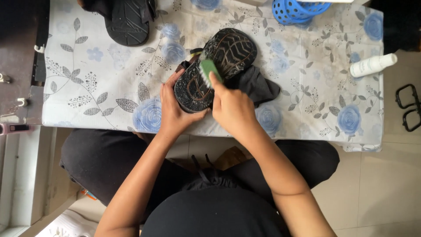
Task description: The person scrubs the sole and upper parts of a black sandal using a green brush. They hold the sandal with one hand and brush the textured surfaces with the other, focusing on removing dirt from the treads and straps.
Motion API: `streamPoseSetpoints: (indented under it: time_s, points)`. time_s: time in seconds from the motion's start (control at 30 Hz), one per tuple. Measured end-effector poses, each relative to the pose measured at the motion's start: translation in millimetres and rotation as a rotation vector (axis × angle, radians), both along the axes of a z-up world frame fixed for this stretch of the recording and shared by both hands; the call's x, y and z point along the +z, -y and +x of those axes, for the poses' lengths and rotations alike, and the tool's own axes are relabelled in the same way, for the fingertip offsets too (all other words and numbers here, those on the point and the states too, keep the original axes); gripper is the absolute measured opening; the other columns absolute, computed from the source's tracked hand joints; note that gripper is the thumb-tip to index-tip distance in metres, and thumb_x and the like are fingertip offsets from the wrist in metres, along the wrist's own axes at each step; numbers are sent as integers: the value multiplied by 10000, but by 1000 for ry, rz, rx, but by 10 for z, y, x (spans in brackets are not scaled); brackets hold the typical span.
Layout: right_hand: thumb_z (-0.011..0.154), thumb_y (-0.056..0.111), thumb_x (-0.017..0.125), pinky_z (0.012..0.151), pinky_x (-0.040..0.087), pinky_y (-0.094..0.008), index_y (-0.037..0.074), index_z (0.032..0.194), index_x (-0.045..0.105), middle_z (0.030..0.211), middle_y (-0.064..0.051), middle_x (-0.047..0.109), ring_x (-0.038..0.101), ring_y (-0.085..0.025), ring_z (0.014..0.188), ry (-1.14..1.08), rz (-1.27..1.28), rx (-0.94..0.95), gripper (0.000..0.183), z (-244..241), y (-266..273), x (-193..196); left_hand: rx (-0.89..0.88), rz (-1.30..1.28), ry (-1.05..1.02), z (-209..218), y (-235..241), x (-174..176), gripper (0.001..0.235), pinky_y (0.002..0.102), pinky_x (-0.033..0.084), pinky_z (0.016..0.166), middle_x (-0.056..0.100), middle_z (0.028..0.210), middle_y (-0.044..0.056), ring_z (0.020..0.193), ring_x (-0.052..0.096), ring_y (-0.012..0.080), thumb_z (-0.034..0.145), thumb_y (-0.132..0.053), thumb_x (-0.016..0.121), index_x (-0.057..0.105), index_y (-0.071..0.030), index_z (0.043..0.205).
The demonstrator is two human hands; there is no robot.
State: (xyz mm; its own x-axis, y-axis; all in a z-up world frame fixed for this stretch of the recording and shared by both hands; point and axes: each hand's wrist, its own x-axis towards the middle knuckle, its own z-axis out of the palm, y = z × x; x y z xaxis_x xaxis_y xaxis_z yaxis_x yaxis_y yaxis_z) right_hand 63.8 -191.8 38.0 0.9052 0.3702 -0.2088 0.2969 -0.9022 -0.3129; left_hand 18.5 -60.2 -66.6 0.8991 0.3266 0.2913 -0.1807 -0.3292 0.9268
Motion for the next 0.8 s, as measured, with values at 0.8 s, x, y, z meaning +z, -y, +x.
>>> streamPoseSetpoints:
  time_s: [0.8]
  points:
    - [891, 93, 453, 301, 293, -337, 235, 1294, 482, 382, 3, 367, 317, -161, 293, 219, 174, 56, 428, 242, 223, -429, -26, 77, 33, -70, 16, 157, 870, 411, 307, 1047, 409, 1312, 132, 1232, 407, 282, 648, -443, 778, 324, -80, 1296]
